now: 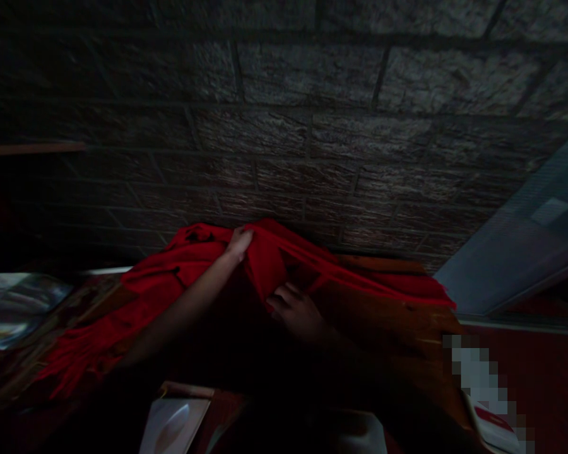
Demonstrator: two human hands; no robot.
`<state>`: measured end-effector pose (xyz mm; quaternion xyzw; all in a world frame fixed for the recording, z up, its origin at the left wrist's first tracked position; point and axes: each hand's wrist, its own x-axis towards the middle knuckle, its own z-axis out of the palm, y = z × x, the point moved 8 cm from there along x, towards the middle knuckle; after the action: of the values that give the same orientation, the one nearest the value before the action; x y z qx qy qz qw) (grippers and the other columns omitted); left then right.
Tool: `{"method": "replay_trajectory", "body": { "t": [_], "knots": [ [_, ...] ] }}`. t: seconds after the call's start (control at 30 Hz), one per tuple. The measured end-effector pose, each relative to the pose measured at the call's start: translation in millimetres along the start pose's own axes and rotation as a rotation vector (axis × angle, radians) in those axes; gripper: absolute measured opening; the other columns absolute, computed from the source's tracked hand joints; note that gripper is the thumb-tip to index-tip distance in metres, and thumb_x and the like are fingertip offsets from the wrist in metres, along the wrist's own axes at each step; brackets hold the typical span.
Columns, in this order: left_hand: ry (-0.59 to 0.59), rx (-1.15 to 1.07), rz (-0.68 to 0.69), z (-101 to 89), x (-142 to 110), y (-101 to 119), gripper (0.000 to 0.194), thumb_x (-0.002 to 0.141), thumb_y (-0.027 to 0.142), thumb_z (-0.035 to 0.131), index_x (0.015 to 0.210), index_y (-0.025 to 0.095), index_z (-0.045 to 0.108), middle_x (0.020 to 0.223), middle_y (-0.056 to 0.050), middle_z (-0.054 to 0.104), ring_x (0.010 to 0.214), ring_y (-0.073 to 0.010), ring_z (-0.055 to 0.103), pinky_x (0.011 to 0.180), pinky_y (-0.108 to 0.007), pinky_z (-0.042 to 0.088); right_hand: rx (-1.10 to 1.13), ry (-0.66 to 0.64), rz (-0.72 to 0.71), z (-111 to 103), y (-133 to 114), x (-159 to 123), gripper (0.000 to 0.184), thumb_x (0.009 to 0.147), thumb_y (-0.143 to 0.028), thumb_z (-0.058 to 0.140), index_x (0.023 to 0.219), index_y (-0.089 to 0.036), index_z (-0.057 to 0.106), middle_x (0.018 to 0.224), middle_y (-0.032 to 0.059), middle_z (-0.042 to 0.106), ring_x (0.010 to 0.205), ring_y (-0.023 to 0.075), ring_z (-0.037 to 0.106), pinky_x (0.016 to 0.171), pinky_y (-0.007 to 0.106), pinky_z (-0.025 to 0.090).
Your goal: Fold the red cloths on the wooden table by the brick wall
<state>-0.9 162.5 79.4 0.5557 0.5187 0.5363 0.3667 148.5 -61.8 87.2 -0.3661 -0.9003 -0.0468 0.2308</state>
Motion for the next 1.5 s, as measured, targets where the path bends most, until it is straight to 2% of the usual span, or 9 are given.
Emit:
{"method": "replay_trajectory", "body": {
  "t": [0.1,0.3,0.53,0.8,0.9,1.0,1.13,1.33,1.5],
  "knots": [
    [0.025,0.023,-0.055,-11.3,4,-13,0.031,0.081,0.020,0.047,0.097,0.016,0.073,0.083,-0.009,0.075,0.090,-0.0241,0.071,0.087,-0.037,0.055,0.026,-0.079,-0.001,15,8,-8,0.029,0.090,-0.016,0.062,0.118,-0.021,0.066,0.109,0.0070,0.064,0.104,0.0212,0.055,0.088,0.032,0.052],
    [0.039,0.151,-0.026,-41.4,3,-26,0.030,0.062,0.011,0.059,0.086,0.017,0.075,0.096,-0.007,0.076,0.107,-0.0289,0.065,0.102,-0.037,0.045,0.024,-0.141,0.002,22,11,-7,0.028,0.092,-0.016,0.058,0.118,-0.021,0.067,0.112,0.0073,0.065,0.105,0.0208,0.057,0.088,0.031,0.053],
    [-0.061,0.135,-0.047,-25.9,14,-37,0.034,0.070,0.018,0.052,0.094,0.016,0.076,0.091,-0.007,0.077,0.090,-0.0260,0.070,0.082,-0.034,0.055,0.079,-0.164,-0.044,17,9,1,0.025,0.091,-0.012,0.058,0.113,-0.017,0.070,0.115,0.0088,0.071,0.105,0.0198,0.063,0.092,0.034,0.052],
    [-0.128,0.114,0.027,-23.6,10,-53,0.037,0.061,0.010,0.052,0.090,0.016,0.076,0.098,-0.006,0.076,0.103,-0.0251,0.067,0.101,-0.034,0.047,0.089,-0.119,-0.110,31,7,-13,0.035,0.089,-0.011,0.060,0.122,-0.017,0.066,0.120,0.0110,0.070,0.108,0.0225,0.065,0.093,0.040,0.052],
    [-0.138,0.092,0.045,-24.8,7,-63,0.040,0.063,0.011,0.051,0.096,0.017,0.075,0.099,-0.005,0.076,0.104,-0.0239,0.067,0.101,-0.034,0.048,0.150,-0.128,-0.137,25,8,-15,0.040,0.090,-0.014,0.057,0.129,-0.019,0.062,0.126,0.0106,0.067,0.115,0.0217,0.063,0.098,0.040,0.050],
    [-0.144,0.072,0.064,-23.7,6,-70,0.040,0.065,0.013,0.051,0.098,0.016,0.074,0.099,-0.005,0.075,0.103,-0.0237,0.067,0.099,-0.034,0.049,0.220,-0.101,-0.014,7,33,-8,0.045,0.092,-0.020,0.053,0.137,-0.022,0.055,0.133,0.0085,0.063,0.121,0.0202,0.059,0.103,0.038,0.048],
    [-0.127,0.059,0.090,-23.1,6,-74,0.041,0.066,0.013,0.052,0.101,0.016,0.073,0.102,-0.007,0.075,0.105,-0.0242,0.067,0.101,-0.035,0.048,0.062,-0.025,0.277,-3,93,-1,0.055,0.089,-0.015,0.050,0.144,-0.017,0.048,0.144,0.0138,0.051,0.133,0.0256,0.047,0.111,0.048,0.040],
    [-0.129,0.037,0.120,-23.0,3,-75,0.047,0.067,0.011,0.052,0.110,0.017,0.070,0.111,-0.006,0.073,0.109,-0.0231,0.065,0.105,-0.035,0.046,-0.196,-0.108,0.290,36,132,-23,0.066,0.087,-0.008,0.049,0.152,-0.015,0.035,0.159,0.0207,0.026,0.148,0.0343,0.020,0.113,0.057,0.033],
    [-0.123,0.031,0.132,-22.8,0,-73,0.048,0.069,0.011,0.050,0.112,0.016,0.070,0.114,-0.006,0.073,0.113,-0.0228,0.064,0.107,-0.034,0.044,-0.284,-0.066,0.273,35,142,-45,0.064,0.091,-0.006,0.045,0.151,-0.026,0.036,0.160,0.0148,0.026,0.149,0.0323,0.020,0.112,0.058,0.033]
  ]
}}
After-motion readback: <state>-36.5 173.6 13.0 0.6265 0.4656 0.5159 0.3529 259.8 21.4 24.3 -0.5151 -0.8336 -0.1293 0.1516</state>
